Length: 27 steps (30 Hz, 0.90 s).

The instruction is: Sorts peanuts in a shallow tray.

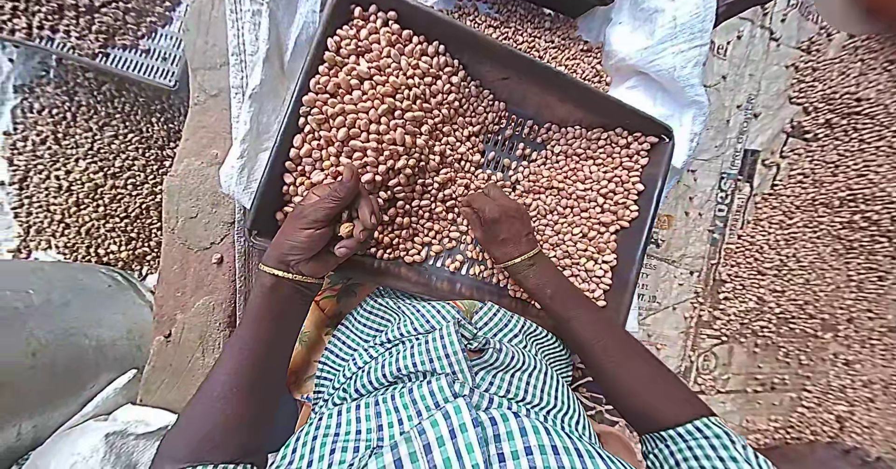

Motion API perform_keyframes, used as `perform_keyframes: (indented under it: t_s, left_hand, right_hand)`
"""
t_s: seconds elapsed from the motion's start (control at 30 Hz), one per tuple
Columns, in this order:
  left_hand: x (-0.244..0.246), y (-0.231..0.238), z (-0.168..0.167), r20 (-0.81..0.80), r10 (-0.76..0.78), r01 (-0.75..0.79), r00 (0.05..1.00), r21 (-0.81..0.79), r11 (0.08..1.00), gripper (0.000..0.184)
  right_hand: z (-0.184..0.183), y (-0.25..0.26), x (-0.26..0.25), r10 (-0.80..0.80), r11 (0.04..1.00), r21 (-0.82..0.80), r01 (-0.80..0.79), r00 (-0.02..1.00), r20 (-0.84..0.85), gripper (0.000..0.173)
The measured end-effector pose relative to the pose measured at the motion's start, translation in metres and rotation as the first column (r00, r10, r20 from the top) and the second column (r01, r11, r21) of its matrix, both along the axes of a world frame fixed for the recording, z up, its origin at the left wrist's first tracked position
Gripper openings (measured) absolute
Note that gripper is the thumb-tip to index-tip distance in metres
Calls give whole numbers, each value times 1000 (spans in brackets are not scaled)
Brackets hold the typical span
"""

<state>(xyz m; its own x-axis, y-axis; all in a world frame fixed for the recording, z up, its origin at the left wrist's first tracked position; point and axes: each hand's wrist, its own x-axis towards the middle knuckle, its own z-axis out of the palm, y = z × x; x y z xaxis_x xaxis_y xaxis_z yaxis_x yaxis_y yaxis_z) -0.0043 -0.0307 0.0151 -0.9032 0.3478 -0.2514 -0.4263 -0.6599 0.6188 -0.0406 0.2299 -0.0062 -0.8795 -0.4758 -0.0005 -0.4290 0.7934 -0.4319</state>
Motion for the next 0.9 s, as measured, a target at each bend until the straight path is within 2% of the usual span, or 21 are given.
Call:
perform_keyframes:
  t_s: [0.07,0.1,0.17,0.2,0.27,0.33,0.4,0.47,0.57,0.67,0.73,0.77,0.8,0.83,0.87,0.9]
  left_hand:
    - [0,0,-1,-11,-7,7,1000,-3,1000,53]
    - [-1,1,-2,-17,-7,7,1000,-3,1000,53]
    - [0,0,-2,-18,3,-3,1000,0,1000,53]
    - [1,-1,-2,-23,8,-8,1000,1,1000,53]
    - [1,0,-1,-28,-8,8,1000,-3,1000,52]
    - [-1,1,0,-23,-11,11,1000,-12,1000,52]
    - [0,1,1,-14,1,-2,1000,-17,1000,52]
    - [1,0,1,-11,8,-8,1000,-20,1000,52]
    - [0,1,0,-12,6,-7,1000,-13,1000,52]
    - [0,0,0,-20,5,-6,1000,-11,1000,52]
    - [1,0,0,-17,8,-9,1000,-33,999,52]
    - [1,0,-1,-22,9,-10,1000,-27,1000,53]
    - [1,0,-1,-29,14,-14,999,-21,1000,53]
    - [1,0,-1,-31,20,-20,999,-16,1000,52]
    - [1,-1,0,-29,21,-22,999,-15,1000,52]
    - [2,0,0,-21,20,-21,1000,-20,1000,51]
  right_hand:
    - [7,0,-7,-48,997,-51,55,992,117,11]
    - [7,4,-14,-94,978,-167,127,977,191,10]
    - [5,18,-23,-91,850,-448,277,916,391,2]
    - [5,23,-25,-59,812,-502,296,899,434,3]
    - [3,28,-18,-75,862,-448,239,932,355,11]
    - [1,21,-9,-80,941,-311,134,980,181,14]
    - [-2,11,-1,-38,981,-187,50,997,67,15]
    - [-2,-1,2,-27,995,-93,30,999,30,16]
    - [8,-7,0,-67,998,18,66,993,97,17]
    - [8,-2,-10,-51,998,-16,54,989,141,14]
    - [8,4,-18,-42,981,-176,86,971,236,13]
    - [5,11,-23,-59,922,-344,180,941,333,10]
    - [2,18,-26,-49,774,-538,333,879,473,11]
    - [0,21,-28,13,576,-657,486,798,602,21]
    - [0,23,-29,65,465,-680,567,744,665,26]
    - [0,24,-27,82,473,-671,572,729,679,26]
